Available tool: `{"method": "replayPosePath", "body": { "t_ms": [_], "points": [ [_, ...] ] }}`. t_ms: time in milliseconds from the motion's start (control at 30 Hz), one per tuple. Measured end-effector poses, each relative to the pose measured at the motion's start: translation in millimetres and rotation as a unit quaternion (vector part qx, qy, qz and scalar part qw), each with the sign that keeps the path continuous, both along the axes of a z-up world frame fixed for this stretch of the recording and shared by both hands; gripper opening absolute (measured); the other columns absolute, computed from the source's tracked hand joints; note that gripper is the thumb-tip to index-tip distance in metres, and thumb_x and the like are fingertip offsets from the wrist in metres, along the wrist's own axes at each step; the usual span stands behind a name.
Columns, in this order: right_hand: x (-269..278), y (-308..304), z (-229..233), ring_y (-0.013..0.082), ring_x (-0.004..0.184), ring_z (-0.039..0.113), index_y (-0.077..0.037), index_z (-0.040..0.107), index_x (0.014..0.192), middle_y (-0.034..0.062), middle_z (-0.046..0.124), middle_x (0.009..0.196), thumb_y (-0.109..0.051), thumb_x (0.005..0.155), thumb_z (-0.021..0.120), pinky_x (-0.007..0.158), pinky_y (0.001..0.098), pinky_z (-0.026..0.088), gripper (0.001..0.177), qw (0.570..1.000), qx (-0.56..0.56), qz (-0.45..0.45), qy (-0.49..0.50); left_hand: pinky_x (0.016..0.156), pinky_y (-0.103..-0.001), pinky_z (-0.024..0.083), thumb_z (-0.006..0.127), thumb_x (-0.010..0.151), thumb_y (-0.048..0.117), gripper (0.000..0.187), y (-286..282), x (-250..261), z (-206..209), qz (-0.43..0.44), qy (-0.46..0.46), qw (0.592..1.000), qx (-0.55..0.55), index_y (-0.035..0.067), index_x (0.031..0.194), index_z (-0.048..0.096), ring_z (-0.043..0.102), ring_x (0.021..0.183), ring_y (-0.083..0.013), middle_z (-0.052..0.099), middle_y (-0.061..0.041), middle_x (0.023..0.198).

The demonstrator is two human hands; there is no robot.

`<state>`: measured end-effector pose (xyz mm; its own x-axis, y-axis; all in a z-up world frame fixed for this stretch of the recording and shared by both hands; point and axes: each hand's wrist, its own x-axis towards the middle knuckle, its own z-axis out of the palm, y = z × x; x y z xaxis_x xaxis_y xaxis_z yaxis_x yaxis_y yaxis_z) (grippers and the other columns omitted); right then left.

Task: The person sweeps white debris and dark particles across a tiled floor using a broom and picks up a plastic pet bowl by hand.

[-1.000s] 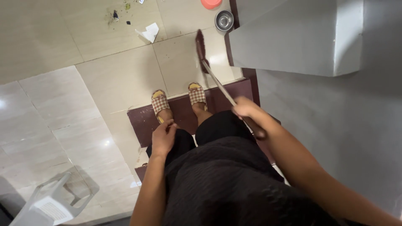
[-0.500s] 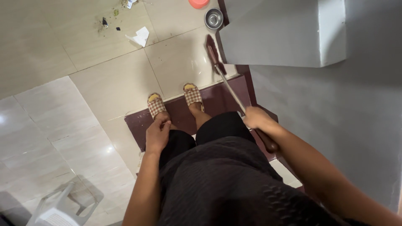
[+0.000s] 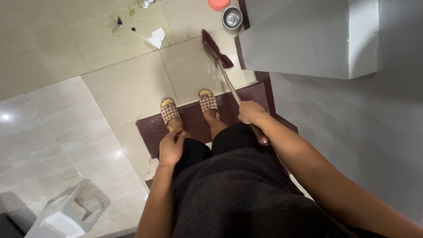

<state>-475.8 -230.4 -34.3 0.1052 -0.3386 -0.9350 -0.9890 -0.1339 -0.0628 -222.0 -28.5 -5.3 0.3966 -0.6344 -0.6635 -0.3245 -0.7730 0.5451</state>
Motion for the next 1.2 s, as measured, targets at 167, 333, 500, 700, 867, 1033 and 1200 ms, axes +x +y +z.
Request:
{"method": "replayPosePath", "body": {
  "t_ms": [167, 333, 500, 700, 867, 1033, 1200],
  "points": [
    [-7.0, 0.2, 11.2, 0.0425, 0.095, 0.071, 0.006, 0.069, 0.107, 0.0289, 0.072, 0.098, -0.008, 0.086, 0.061, 0.085, 0.0492, 0.057, 0.026, 0.999, -0.016, -0.008, -0.029, 0.092, -0.039, 0.054, 0.066, 0.094, 0.030, 0.037, -1.7, 0.9, 2.6, -0.009, 0.000, 1.000, -0.026, 0.006, 0.122, 0.072, 0.073, 0.102, -0.0316, 0.075, -0.019, 0.110],
    [-46.1, 15.2, 19.5, 0.0401, 0.091, 0.073, 0.003, 0.069, 0.109, 0.0260, 0.074, 0.092, -0.006, 0.082, 0.059, 0.083, 0.0486, 0.057, 0.030, 0.997, -0.033, -0.058, -0.036, 0.091, -0.041, 0.055, 0.067, 0.096, 0.031, 0.035, -12.3, 4.1, 8.9, -0.019, -0.019, 0.999, 0.021, 0.004, 0.118, 0.073, 0.072, 0.101, -0.0338, 0.075, -0.020, 0.106],
    [-35.3, 8.7, -1.0, 0.0411, 0.090, 0.071, 0.006, 0.074, 0.103, 0.0276, 0.071, 0.093, -0.013, 0.085, 0.062, 0.081, 0.0486, 0.057, 0.029, 0.999, -0.025, -0.032, 0.011, 0.090, -0.039, 0.055, 0.065, 0.095, 0.030, 0.035, -14.7, 4.4, 10.1, 0.005, 0.001, 1.000, -0.002, 0.006, 0.120, 0.072, 0.074, 0.100, -0.0316, 0.075, -0.018, 0.106],
    [4.5, -9.9, -15.9, 0.0392, 0.084, 0.074, 0.008, 0.072, 0.101, 0.0265, 0.073, 0.087, -0.005, 0.079, 0.060, 0.077, 0.0473, 0.058, 0.029, 0.995, -0.013, -0.090, -0.040, 0.093, -0.037, 0.055, 0.065, 0.095, 0.030, 0.036, -14.1, -2.0, 7.8, 0.018, 0.022, 1.000, 0.008, 0.009, 0.123, 0.072, 0.074, 0.103, -0.0294, 0.076, -0.018, 0.109],
    [-13.0, -9.1, -2.1, 0.0394, 0.091, 0.075, 0.003, 0.071, 0.103, 0.0261, 0.074, 0.094, -0.006, 0.082, 0.058, 0.083, 0.0470, 0.057, 0.026, 0.995, 0.006, -0.065, -0.073, 0.092, -0.037, 0.055, 0.065, 0.095, 0.030, 0.036, -15.9, -7.8, 3.9, -0.003, 0.018, 1.000, 0.011, 0.010, 0.125, 0.072, 0.074, 0.102, -0.0292, 0.076, -0.017, 0.110],
    [-49.3, 25.3, 34.1, 0.0396, 0.108, 0.067, -0.005, 0.058, 0.130, 0.0229, 0.071, 0.112, -0.011, 0.087, 0.060, 0.092, 0.0493, 0.054, 0.043, 0.998, -0.025, 0.038, -0.041, 0.092, -0.038, 0.055, 0.067, 0.095, 0.030, 0.034, -13.2, -1.2, -4.4, -0.022, 0.003, 1.000, -0.011, 0.010, 0.122, 0.073, 0.074, 0.102, -0.0303, 0.076, -0.018, 0.109],
    [-86.8, 35.0, 56.3, 0.0356, 0.112, 0.068, -0.016, 0.047, 0.144, 0.0165, 0.068, 0.118, -0.010, 0.091, 0.059, 0.093, 0.0502, 0.057, 0.055, 0.991, 0.032, 0.073, 0.106, 0.090, -0.037, 0.055, 0.067, 0.094, 0.029, 0.033, -10.9, 7.4, -9.3, -0.018, 0.004, 1.000, -0.025, 0.009, 0.120, 0.073, 0.074, 0.101, -0.0288, 0.076, -0.017, 0.108]
  ]
}}
